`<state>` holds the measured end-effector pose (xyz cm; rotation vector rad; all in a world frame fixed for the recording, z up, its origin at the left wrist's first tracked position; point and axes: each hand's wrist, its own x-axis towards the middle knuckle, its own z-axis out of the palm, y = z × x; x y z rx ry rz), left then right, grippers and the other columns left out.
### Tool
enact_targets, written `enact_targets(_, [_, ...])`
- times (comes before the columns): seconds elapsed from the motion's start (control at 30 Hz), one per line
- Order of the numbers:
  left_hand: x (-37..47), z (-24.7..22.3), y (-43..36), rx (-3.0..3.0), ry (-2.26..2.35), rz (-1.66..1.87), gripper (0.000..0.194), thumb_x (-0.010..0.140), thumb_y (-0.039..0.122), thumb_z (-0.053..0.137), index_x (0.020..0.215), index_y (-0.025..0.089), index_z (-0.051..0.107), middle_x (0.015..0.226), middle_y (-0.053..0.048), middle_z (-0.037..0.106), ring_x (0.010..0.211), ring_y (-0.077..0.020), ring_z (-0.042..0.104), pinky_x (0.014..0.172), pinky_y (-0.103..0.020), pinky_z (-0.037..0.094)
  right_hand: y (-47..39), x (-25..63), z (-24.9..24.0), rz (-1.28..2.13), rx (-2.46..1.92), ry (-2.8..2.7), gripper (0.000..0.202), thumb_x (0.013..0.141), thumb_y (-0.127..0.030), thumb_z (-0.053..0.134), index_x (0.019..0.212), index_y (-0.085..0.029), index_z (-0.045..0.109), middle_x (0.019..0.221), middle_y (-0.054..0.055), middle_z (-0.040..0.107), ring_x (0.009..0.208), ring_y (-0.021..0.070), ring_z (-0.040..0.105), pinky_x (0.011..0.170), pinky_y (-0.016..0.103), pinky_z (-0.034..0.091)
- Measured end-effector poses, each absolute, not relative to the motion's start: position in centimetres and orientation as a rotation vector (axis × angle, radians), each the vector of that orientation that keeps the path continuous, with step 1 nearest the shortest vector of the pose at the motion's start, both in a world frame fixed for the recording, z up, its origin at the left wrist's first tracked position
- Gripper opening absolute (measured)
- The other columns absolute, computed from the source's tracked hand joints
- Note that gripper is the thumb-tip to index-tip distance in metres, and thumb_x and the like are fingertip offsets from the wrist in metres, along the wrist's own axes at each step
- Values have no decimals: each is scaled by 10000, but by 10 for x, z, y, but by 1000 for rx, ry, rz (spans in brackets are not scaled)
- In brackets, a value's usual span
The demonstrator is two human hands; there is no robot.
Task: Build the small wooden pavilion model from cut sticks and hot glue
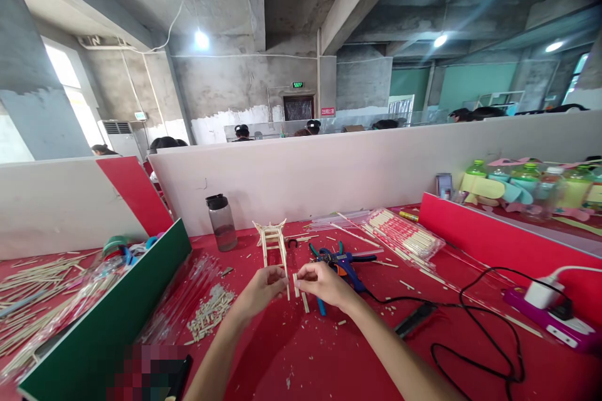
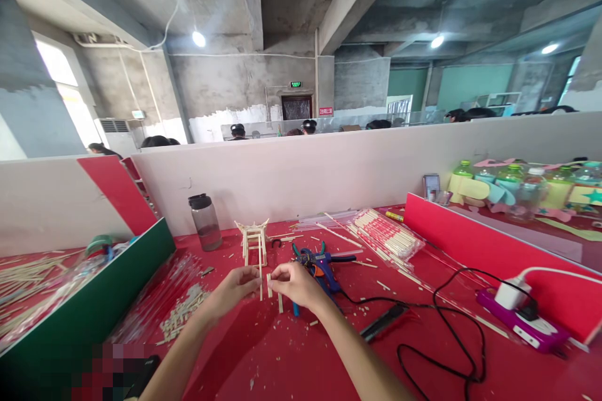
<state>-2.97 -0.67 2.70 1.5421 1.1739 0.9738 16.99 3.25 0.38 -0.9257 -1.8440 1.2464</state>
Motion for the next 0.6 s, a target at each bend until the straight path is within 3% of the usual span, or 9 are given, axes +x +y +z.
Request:
enact_targets(0.17, [-25,29,-8,1374,1143,1076,491,610,554,815,805,151,614,705,13,600,624,-112,557,648,-255,459,31,166,2,1311,-956,-1820,283,757,-414,742,843,-146,713,721,38,713,653,163,616,605,241,403])
enact_targets(0.6, [-24,19,0,1394,1180,1082,498,563,536,842,772,146,612,681,11,615,612,-126,580,624,-266,479,31,164,-2,1294,-937,-1805,334,732,-458,783,847,-148,736,721,29,711,644,155,600,600,233,396])
